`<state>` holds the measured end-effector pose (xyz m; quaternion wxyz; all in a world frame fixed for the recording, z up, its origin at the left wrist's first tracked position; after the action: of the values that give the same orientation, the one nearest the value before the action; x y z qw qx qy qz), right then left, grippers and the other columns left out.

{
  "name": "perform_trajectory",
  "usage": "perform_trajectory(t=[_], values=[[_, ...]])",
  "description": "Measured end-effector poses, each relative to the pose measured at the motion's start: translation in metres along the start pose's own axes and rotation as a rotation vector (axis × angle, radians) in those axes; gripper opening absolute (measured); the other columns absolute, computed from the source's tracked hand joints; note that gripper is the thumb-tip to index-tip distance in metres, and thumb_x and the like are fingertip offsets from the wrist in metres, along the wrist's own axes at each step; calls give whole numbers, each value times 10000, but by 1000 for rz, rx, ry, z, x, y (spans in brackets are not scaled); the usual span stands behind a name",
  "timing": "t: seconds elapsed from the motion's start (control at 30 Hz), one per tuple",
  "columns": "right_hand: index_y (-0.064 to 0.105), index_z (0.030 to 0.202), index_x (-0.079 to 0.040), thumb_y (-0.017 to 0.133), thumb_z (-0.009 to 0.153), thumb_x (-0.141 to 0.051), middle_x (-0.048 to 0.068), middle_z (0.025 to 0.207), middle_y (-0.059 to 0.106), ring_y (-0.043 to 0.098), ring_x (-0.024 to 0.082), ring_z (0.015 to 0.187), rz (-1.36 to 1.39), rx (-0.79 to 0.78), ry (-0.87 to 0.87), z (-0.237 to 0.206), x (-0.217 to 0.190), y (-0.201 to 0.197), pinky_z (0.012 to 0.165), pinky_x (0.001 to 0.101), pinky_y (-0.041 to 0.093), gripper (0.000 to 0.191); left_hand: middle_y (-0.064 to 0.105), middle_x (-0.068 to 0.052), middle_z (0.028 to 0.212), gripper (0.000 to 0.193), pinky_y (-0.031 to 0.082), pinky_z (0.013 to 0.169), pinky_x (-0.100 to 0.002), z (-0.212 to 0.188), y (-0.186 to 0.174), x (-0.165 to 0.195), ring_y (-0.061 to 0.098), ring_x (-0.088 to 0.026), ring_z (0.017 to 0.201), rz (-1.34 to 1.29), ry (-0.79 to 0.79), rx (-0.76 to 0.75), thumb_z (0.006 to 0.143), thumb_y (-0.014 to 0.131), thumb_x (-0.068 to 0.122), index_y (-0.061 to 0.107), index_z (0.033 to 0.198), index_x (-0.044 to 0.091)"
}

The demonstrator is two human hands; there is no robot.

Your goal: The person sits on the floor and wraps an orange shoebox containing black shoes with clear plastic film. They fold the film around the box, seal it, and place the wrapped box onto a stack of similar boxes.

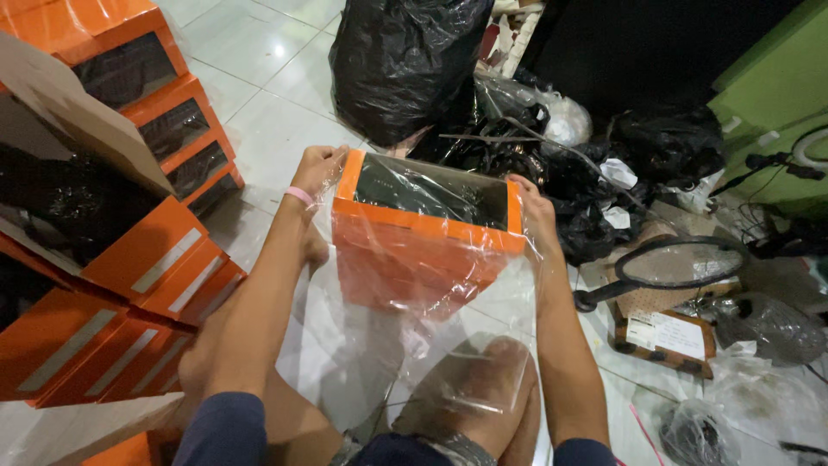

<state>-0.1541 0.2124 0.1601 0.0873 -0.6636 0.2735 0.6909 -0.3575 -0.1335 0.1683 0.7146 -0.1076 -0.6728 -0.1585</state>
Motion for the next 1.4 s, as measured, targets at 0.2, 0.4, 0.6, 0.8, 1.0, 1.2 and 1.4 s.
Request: perform_trajectory(t=[0.2,0.4,0.6,0.8,1.0,1.2,1.4], values=[[752,1038,-4,734,969,-265,29,917,741,672,124,747,105,198,86,15,33,-11,660,283,551,270,617,33,656,499,414,511,-267,-13,2,4,496,-39,586,234,-57,-90,1023,610,420,693,768,-2],[755,1060,-4,739,974,-261,13,911,717,640,103,725,-30,131,56,3,40,-16,608,293,525,271,627,-78,692,447,435,556,-361,-26,-2,9,542,-150,622,407,-153,-102,989,647,347,690,812,-61],[736,1083,-32,643,1017,-403,32,921,725,664,131,755,25,61,208,-12,22,-3,652,283,546,388,675,-293,906,439,486,752,-501,-23,-4,-7,660,-457,905,823,120,96,1025,580,395,692,900,-10],[688,1092,-41,635,1017,-360,51,892,699,663,169,752,152,22,97,-18,49,-14,645,322,551,332,637,-129,847,258,458,640,-416,-40,-4,-20,586,-297,787,491,126,30,1035,595,249,696,947,28],[640,1100,-51,628,1017,-318,70,863,673,662,208,749,214,-60,-13,-37,71,-17,637,362,555,281,546,35,694,245,402,498,-280,-63,-3,-27,491,-84,569,6,-256,-73,1011,631,252,683,883,50],[643,1159,-50,636,979,-269,66,1019,686,649,214,930,221,-41,176,-66,88,-39,820,391,511,284,649,-195,767,190,516,635,-461,-70,-14,-12,662,-367,689,1210,471,392,847,649,239,661,854,49],[628,1257,-78,649,972,-256,48,1236,672,607,204,1176,415,-24,164,-94,131,-51,1057,419,442,337,663,-253,1107,261,500,904,-505,-69,-18,-45,643,-420,1048,1076,12,261,1064,530,285,612,1134,47]])
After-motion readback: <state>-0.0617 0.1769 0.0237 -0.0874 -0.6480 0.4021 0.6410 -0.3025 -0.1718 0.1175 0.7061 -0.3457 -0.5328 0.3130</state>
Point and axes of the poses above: each hand's wrist, its own z-axis towards the middle knuckle, its own y-axis out of the palm, x = y × z, the point moved 6 cm from there along z, towards the middle knuckle
